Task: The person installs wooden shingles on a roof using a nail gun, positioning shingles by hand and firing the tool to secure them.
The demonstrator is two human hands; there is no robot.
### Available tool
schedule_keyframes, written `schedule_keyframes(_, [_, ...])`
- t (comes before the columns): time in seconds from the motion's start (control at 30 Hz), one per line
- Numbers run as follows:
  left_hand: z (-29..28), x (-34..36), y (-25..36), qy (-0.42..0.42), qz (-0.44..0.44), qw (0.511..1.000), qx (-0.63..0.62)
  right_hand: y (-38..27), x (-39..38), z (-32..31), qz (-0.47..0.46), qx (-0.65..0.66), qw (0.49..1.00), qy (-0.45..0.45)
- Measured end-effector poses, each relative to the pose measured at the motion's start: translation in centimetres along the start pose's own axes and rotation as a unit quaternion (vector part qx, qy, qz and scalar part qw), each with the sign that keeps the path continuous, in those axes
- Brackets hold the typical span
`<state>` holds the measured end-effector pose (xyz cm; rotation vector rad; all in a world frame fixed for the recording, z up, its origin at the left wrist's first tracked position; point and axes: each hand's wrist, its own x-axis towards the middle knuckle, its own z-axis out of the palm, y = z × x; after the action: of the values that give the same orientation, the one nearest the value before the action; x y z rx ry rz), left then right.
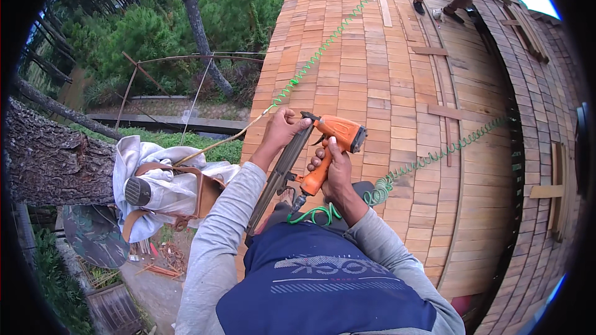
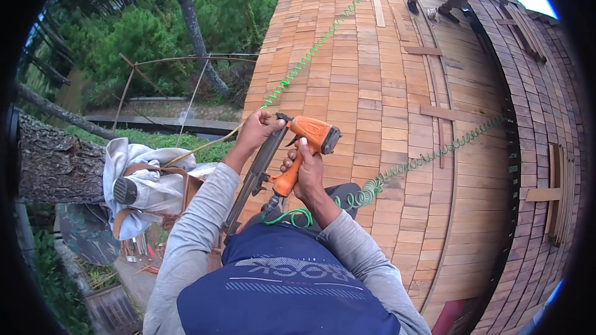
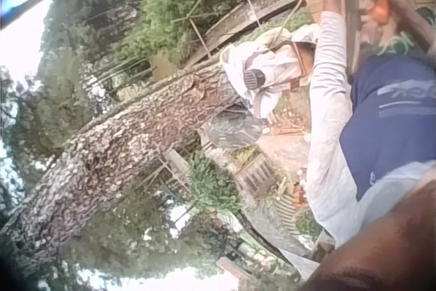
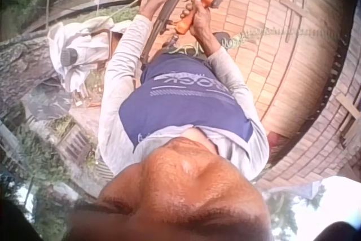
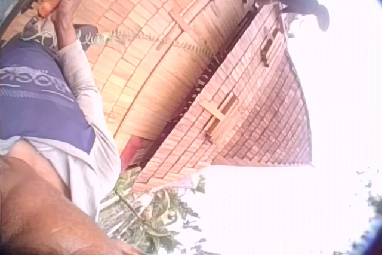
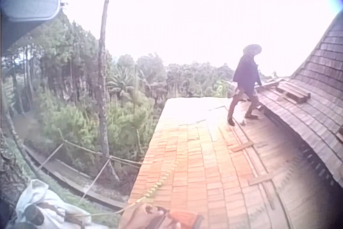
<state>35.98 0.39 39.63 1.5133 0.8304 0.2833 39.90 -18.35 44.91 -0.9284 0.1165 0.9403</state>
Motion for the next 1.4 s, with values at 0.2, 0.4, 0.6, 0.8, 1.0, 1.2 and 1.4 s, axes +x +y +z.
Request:
schedule_keyframes(0.2, [-8.0, -1.1, -0.5, 0.075, 0.135, 0.987, -0.042, 2.8, 3.6, -4.2, 0.058, 0.092, 0.993, 0.037])
schedule_keyframes(0.4, [-24.0, -13.4, -10.1, 0.163, -0.014, 0.976, -0.142, 1.3, 2.6, -7.4, 0.017, 0.052, 0.997, 0.054])
schedule_keyframes(0.6, [-21.0, -21.3, -27.4, 0.174, -0.136, 0.975, 0.013, -1.9, 0.9, -8.3, -0.025, -0.028, 0.994, 0.103])
schedule_keyframes(0.8, [-18.2, -16.8, -39.7, 0.237, -0.278, 0.874, 0.321, -3.7, -0.2, -7.9, -0.058, -0.094, 0.985, 0.13])
schedule_keyframes(1.0, [-18.4, -14.9, -48.6, 0.175, -0.314, 0.851, 0.382, -4.2, -1.3, -6.2, -0.071, -0.147, 0.975, 0.148])
schedule_keyframes(1.2, [-18.5, -14.2, -48.4, 0.38, -0.385, 0.813, -0.213, -3.8, -2.1, -5.1, -0.074, -0.183, 0.967, 0.163])
schedule_keyframes(1.4, [-17.8, -16.7, -44.5, 0.409, -0.282, 0.866, 0.058, -3.0, -1.0, -6.0, -0.063, -0.204, 0.965, 0.152])
